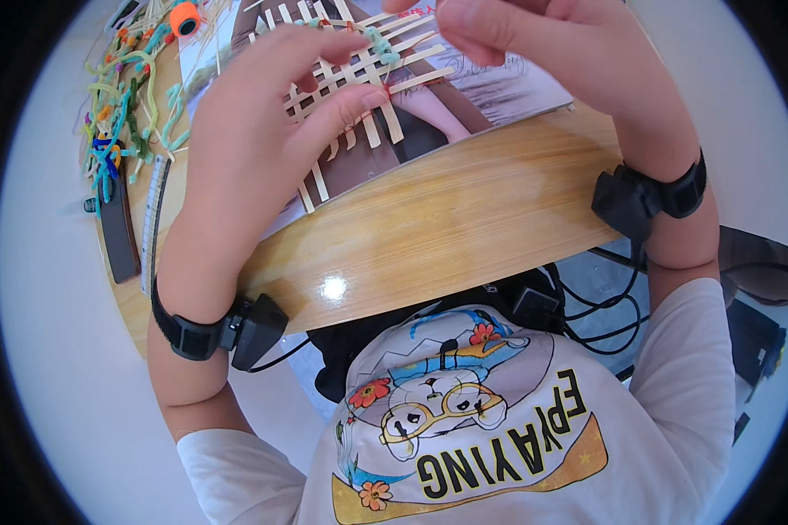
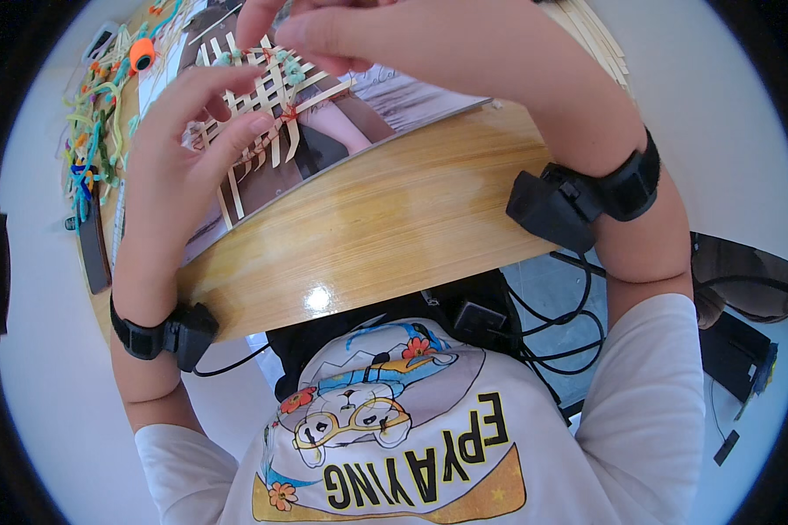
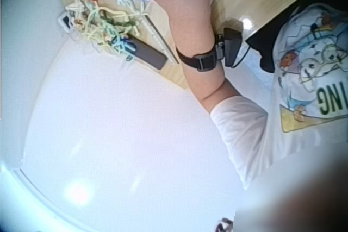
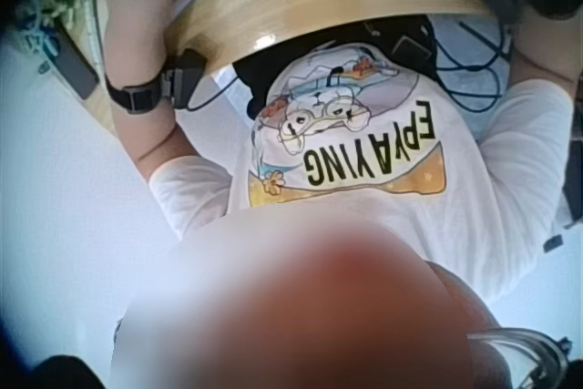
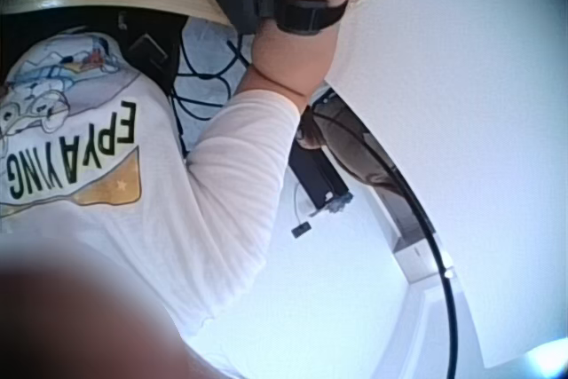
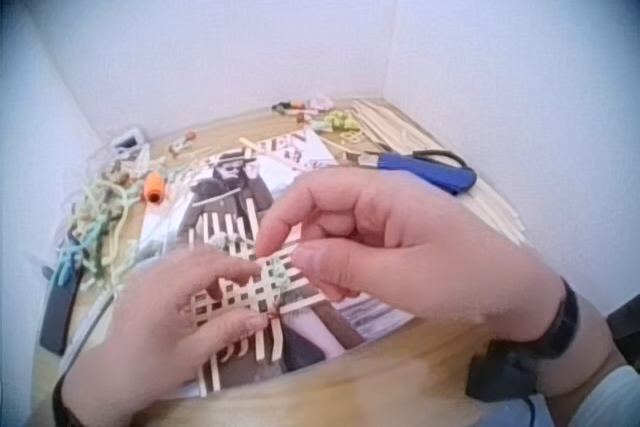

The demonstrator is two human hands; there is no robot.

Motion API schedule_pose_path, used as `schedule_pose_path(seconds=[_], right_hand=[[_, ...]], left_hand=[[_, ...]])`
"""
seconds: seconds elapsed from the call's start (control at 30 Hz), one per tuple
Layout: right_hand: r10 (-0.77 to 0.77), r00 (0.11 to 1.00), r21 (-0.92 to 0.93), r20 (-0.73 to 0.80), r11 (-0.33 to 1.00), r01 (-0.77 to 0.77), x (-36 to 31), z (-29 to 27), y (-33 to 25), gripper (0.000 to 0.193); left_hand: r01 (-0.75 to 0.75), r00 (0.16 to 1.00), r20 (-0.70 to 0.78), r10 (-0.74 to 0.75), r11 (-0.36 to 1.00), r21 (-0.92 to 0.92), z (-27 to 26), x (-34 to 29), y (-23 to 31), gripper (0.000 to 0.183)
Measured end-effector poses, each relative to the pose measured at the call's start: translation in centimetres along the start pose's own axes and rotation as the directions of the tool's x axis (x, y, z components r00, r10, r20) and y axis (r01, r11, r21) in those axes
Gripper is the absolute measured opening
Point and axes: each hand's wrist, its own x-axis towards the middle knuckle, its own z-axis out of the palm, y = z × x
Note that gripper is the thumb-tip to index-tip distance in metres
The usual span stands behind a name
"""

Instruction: The person is weaving thin wooden or bamboo strips together, securing them with red string to create a pattern.

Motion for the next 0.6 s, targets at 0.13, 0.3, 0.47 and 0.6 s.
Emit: schedule_pose_path(seconds=[0.13, 0.3, 0.47, 0.6], right_hand=[[0.071, 0.981, 0.190, 0.182, 0.976, -0.105, 0.2, 0.4, 1.0, 0.019], [0.141, 0.973, 0.228, 0.183, 0.957, -0.181, 0.6, 1.1, 1.4, 0.019], [0.217, 0.967, -0.018, 0.130, 0.976, -0.216, 0.5, 0.7, 0.7, 0.017], [0.269, 0.957, -0.200, 0.106, 0.949, -0.244, 0.4, 0.0, 0.3, 0.016]], left_hand=[[0.016, 1.000, 0.022, -0.014, 0.995, -0.094, -0.4, -0.3, 1.3, 0.037], [0.047, 0.999, 0.030, -0.043, 0.991, -0.126, 0.1, -0.4, 0.4, 0.021], [0.055, 0.997, -0.037, -0.060, 0.990, -0.127, 0.2, -0.2, -0.7, 0.014], [0.023, 0.999, -0.048, -0.023, 1.000, 0.000, -0.1, -0.2, -0.8, 0.018]])
